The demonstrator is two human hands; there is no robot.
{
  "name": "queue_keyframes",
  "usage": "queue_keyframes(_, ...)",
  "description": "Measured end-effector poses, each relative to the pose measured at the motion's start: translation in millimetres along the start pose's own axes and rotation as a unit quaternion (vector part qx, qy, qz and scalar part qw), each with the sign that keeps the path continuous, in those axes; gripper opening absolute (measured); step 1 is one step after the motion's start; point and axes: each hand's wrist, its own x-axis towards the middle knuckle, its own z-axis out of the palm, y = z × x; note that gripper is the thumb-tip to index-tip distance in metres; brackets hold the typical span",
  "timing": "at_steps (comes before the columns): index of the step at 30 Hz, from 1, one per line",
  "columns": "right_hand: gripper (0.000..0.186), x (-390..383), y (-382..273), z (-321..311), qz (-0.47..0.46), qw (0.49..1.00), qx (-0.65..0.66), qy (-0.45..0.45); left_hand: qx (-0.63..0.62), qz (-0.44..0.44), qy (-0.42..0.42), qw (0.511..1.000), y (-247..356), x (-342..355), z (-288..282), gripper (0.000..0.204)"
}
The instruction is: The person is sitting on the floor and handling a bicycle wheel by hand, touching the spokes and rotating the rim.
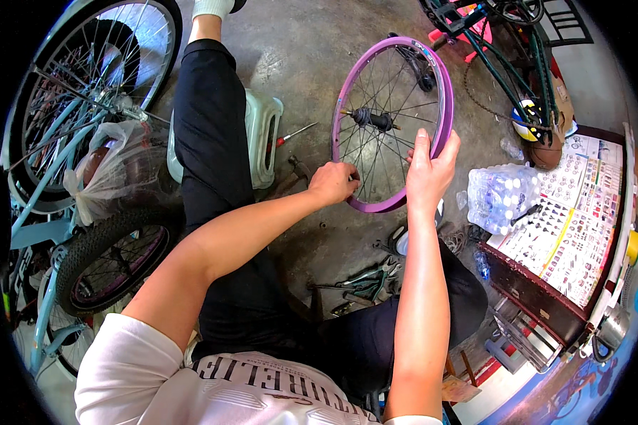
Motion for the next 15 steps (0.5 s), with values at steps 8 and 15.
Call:
queue_keyframes(8,0.039,0.7,3.9,-2.0,-0.007,1.000,-0.004,-0.001,0.003,0.076,-0.077,0.994,-6.7,6.5,1.9,0.031)
queue_keyframes(15,0.039,2.5,2.8,-1.1,-0.010,1.000,-0.007,0.003,-0.006,0.011,-0.028,1.000,-4.2,5.7,-3.1,0.029)
